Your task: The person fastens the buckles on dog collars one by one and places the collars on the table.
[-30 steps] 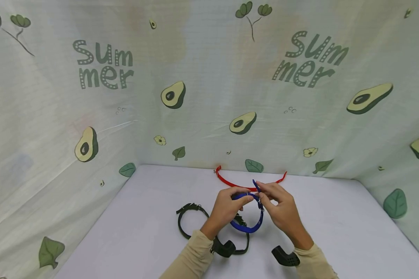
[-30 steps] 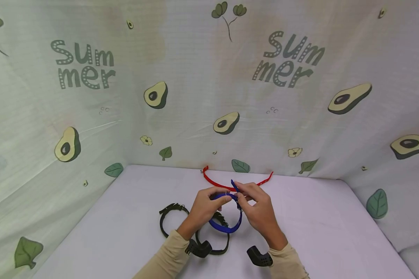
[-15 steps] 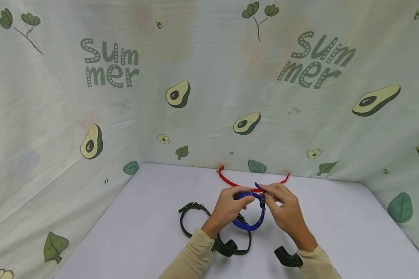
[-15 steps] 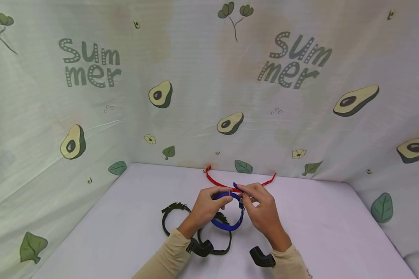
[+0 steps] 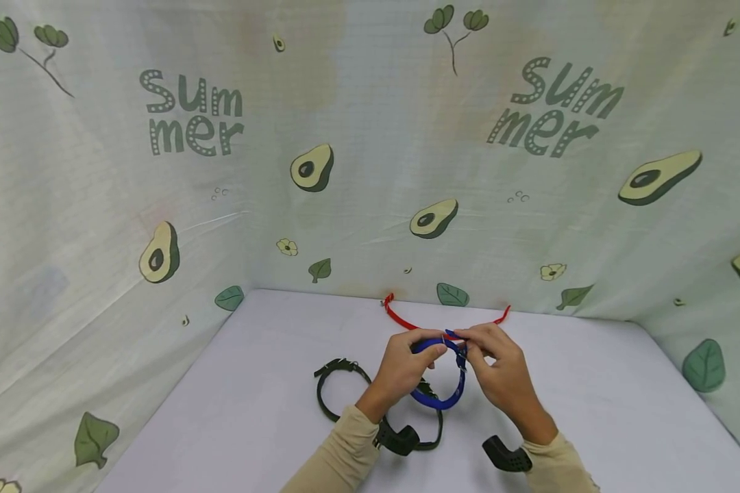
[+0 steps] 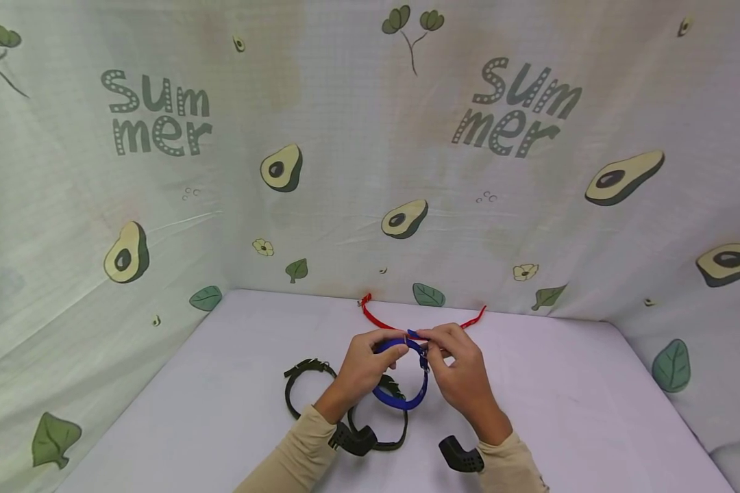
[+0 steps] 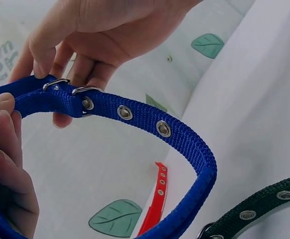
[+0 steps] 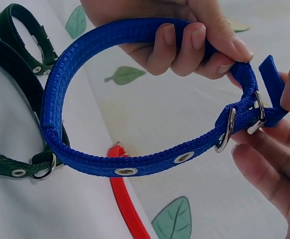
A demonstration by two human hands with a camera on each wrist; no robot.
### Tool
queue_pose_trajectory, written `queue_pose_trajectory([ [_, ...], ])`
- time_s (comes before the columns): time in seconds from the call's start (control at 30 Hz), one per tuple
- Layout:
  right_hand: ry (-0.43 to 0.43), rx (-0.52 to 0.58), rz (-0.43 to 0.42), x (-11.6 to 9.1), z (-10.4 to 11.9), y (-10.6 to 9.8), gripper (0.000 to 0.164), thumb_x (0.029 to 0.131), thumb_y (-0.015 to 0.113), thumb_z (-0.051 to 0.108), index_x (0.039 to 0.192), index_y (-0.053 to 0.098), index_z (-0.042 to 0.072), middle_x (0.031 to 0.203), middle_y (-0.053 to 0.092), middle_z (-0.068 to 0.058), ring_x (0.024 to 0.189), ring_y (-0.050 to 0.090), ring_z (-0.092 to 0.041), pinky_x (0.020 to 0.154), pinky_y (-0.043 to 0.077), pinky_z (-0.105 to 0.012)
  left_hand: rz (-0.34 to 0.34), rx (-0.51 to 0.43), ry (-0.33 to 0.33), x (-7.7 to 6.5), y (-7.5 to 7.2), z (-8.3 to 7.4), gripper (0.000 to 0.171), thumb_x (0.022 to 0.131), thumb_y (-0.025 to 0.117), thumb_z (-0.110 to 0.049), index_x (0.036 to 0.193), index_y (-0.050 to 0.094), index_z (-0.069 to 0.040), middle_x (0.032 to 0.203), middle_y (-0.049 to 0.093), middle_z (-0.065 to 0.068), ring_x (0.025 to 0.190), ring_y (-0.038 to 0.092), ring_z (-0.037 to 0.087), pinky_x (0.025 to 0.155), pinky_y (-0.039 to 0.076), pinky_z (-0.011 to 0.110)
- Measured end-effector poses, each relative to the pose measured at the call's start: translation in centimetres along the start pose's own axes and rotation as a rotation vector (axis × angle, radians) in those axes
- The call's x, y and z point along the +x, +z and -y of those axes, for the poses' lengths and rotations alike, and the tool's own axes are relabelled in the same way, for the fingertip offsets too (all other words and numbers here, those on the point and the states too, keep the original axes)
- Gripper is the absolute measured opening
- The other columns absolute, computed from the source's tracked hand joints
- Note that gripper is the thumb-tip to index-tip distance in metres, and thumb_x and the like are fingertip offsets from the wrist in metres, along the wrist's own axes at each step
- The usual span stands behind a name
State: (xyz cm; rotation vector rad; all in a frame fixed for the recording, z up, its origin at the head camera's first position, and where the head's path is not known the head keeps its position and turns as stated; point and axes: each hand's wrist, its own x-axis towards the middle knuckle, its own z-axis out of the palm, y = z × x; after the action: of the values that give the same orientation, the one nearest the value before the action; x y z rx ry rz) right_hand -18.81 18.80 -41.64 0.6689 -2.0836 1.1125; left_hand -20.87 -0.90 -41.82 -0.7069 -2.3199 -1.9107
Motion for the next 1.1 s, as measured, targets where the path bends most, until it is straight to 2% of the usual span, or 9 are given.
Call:
queue_pose_trajectory([
  [0.27,0.009,-0.035,-0.004,0.01,0.06,-0.06,0.036,0.088,0.059,-0.015,0.106,0.076,0.012,0.099,0.062,0.003,0.088,0.060,-0.009,0.075,0.051,-0.013,-0.010,-0.006,0.029,-0.01,0.19,0.04,0.027,0.097,0.069,-0.030,0.120,0.072,-0.015,0.087,0.064,0.000,0.072,0.061,0.010,0.059,0.047,0.022],
  [0.43,0.010,-0.057,-0.007,-0.10,0.09,0.04,0.035,0.087,0.060,-0.014,0.104,0.077,0.011,0.097,0.061,0.001,0.086,0.060,-0.009,0.074,0.051,-0.012,-0.012,0.003,0.044,0.01,0.24,-0.01,0.027,0.097,0.068,-0.029,0.120,0.071,-0.015,0.085,0.064,0.001,0.071,0.059,0.010,0.059,0.046,0.022],
  [0.57,0.009,-0.065,-0.014,-0.39,0.00,0.33,0.035,0.086,0.060,-0.015,0.104,0.077,0.009,0.096,0.062,0.000,0.083,0.059,-0.010,0.073,0.051,-0.012,-0.008,0.004,0.031,-0.13,0.29,-0.02,0.028,0.097,0.068,-0.029,0.121,0.071,-0.016,0.084,0.064,0.001,0.070,0.058,0.009,0.059,0.046,0.022],
  [0.77,0.008,-0.065,-0.015,-0.56,-0.05,0.39,0.033,0.086,0.061,-0.015,0.104,0.077,0.008,0.096,0.062,-0.003,0.082,0.059,-0.009,0.072,0.050,-0.012,-0.006,-0.007,0.035,-0.13,0.36,0.14,0.028,0.097,0.068,-0.030,0.121,0.071,-0.015,0.084,0.065,0.009,0.069,0.058,0.009,0.058,0.045,0.021],
  [0.9,-0.001,-0.070,0.000,-0.41,0.14,0.33,0.031,0.087,0.061,-0.013,0.104,0.077,0.008,0.097,0.062,-0.004,0.084,0.059,-0.008,0.072,0.051,-0.013,-0.006,-0.023,0.040,-0.03,0.37,0.17,0.029,0.097,0.068,-0.030,0.121,0.071,-0.015,0.083,0.065,0.004,0.070,0.059,0.010,0.059,0.046,0.021],
  [1.0,-0.005,-0.072,0.002,-0.29,0.25,0.37,0.031,0.087,0.061,-0.012,0.104,0.077,0.008,0.099,0.061,0.001,0.085,0.058,-0.007,0.070,0.051,-0.014,-0.007,-0.036,0.031,0.00,0.38,0.21,0.029,0.097,0.069,-0.031,0.121,0.071,-0.015,0.085,0.065,0.002,0.071,0.060,0.010,0.060,0.048,0.022],
  [1.1,-0.010,-0.069,0.005,-0.18,0.24,0.41,0.030,0.087,0.061,-0.012,0.104,0.077,0.007,0.099,0.061,0.001,0.086,0.058,-0.007,0.069,0.051,-0.014,-0.008,-0.049,0.027,0.01,0.36,0.20,0.028,0.097,0.069,-0.031,0.120,0.071,-0.015,0.088,0.065,0.006,0.072,0.061,0.011,0.061,0.048,0.022],
])
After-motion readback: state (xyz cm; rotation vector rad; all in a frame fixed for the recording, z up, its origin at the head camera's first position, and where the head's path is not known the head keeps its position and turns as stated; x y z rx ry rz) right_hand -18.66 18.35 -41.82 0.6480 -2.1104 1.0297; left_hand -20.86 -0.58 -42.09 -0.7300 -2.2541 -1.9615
